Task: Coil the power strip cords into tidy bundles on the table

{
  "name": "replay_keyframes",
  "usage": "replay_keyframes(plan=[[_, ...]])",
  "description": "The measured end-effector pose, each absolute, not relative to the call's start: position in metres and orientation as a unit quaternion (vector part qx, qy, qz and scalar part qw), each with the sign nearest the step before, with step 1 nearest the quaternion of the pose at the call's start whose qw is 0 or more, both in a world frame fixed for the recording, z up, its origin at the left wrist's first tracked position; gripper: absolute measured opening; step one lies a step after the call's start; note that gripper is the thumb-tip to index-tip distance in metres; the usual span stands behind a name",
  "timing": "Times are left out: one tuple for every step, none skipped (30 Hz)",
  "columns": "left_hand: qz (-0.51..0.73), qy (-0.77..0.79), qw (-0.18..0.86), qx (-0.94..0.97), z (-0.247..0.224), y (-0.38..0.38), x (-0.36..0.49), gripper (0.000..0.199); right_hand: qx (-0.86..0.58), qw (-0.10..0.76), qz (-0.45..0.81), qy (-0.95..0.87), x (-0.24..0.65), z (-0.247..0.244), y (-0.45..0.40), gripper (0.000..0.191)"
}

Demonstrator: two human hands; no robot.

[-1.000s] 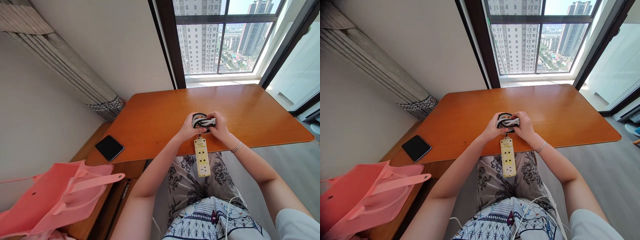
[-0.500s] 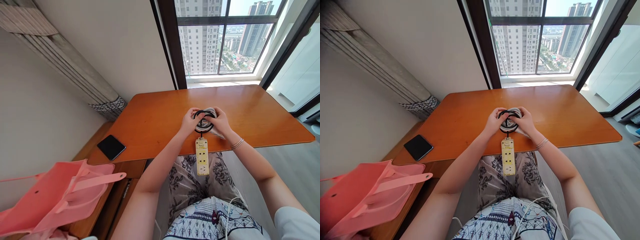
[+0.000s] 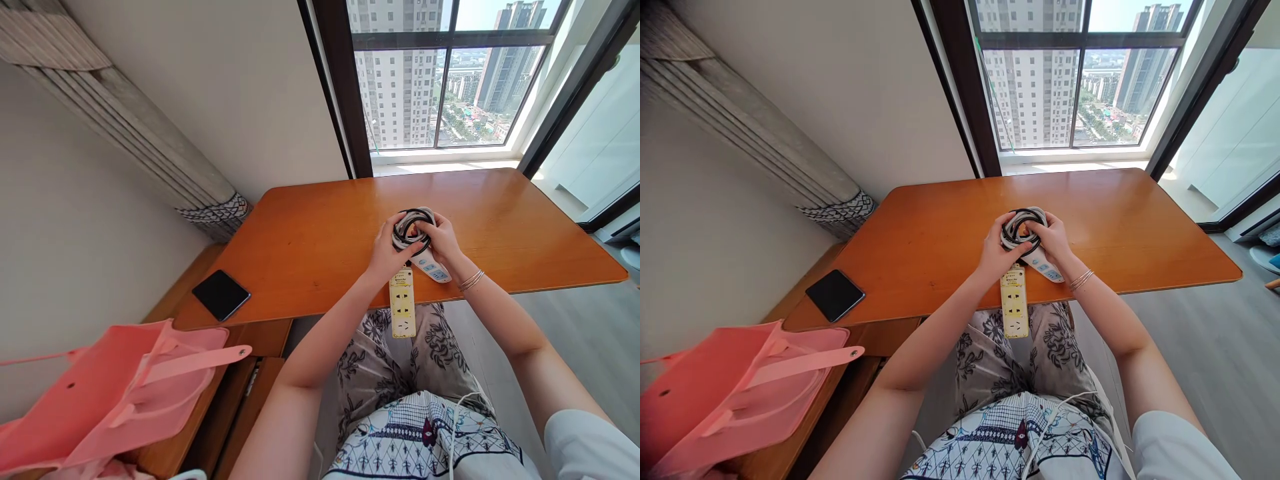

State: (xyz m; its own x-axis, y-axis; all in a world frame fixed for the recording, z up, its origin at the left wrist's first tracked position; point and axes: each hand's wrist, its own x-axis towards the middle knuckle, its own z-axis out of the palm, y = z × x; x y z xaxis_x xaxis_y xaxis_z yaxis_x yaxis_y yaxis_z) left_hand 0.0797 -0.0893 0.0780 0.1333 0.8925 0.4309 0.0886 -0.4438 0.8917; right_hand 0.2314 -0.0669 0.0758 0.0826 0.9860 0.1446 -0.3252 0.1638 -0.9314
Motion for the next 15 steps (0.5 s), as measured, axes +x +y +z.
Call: replay_keyframes(plan=[[0.543, 0.381, 0.35, 0.661, 0.077, -0.09, 0.082, 0.069, -0.379, 0.624, 0.526, -0.436, 0.232, 0.077, -0.067, 0.028], [0.548, 0.386, 0.334, 0.663, 0.076, -0.09, 0.083, 0.067, -0.376, 0.62, 0.53, -0.439, 0.233, 0.077, -0.067, 0.029], [0.554, 0.389, 0.319, 0.663, 0.075, -0.089, 0.085, 0.065, -0.374, 0.617, 0.534, -0.441, 0.233, 0.078, -0.068, 0.029], [0.558, 0.389, 0.306, 0.666, 0.074, -0.086, 0.086, 0.064, -0.372, 0.614, 0.538, -0.441, 0.234, 0.079, -0.069, 0.03], [0.562, 0.388, 0.294, 0.669, 0.072, -0.083, 0.086, 0.062, -0.37, 0.615, 0.541, -0.439, 0.234, 0.08, -0.07, 0.031], [0.563, 0.387, 0.284, 0.673, 0.071, -0.079, 0.086, 0.059, -0.368, 0.616, 0.544, -0.435, 0.234, 0.08, -0.072, 0.031], [0.563, 0.385, 0.275, 0.677, 0.069, -0.075, 0.086, 0.054, -0.365, 0.618, 0.547, -0.431, 0.234, 0.08, -0.073, 0.032], [0.561, 0.385, 0.268, 0.682, 0.068, -0.071, 0.085, 0.049, -0.361, 0.618, 0.552, -0.428, 0.234, 0.08, -0.074, 0.033], [0.557, 0.386, 0.261, 0.687, 0.068, -0.067, 0.084, 0.043, -0.356, 0.616, 0.557, -0.428, 0.235, 0.079, -0.075, 0.034], [0.554, 0.388, 0.256, 0.691, 0.067, -0.064, 0.083, 0.037, -0.353, 0.614, 0.56, -0.43, 0.235, 0.078, -0.076, 0.037], [0.55, 0.39, 0.25, 0.694, 0.068, -0.061, 0.081, 0.034, -0.351, 0.612, 0.56, -0.435, 0.236, 0.077, -0.076, 0.039], [0.547, 0.392, 0.243, 0.699, 0.068, -0.059, 0.08, 0.033, -0.35, 0.612, 0.554, -0.442, 0.237, 0.076, -0.075, 0.041], [0.543, 0.392, 0.234, 0.705, 0.069, -0.057, 0.079, 0.034, -0.351, 0.614, 0.544, -0.451, 0.238, 0.074, -0.073, 0.043], [0.54, 0.391, 0.224, 0.71, 0.071, -0.056, 0.078, 0.037, -0.354, 0.618, 0.53, -0.46, 0.239, 0.072, -0.072, 0.045], [0.539, 0.391, 0.213, 0.715, 0.072, -0.056, 0.078, 0.039, -0.358, 0.622, 0.516, -0.468, 0.239, 0.071, -0.07, 0.047]])
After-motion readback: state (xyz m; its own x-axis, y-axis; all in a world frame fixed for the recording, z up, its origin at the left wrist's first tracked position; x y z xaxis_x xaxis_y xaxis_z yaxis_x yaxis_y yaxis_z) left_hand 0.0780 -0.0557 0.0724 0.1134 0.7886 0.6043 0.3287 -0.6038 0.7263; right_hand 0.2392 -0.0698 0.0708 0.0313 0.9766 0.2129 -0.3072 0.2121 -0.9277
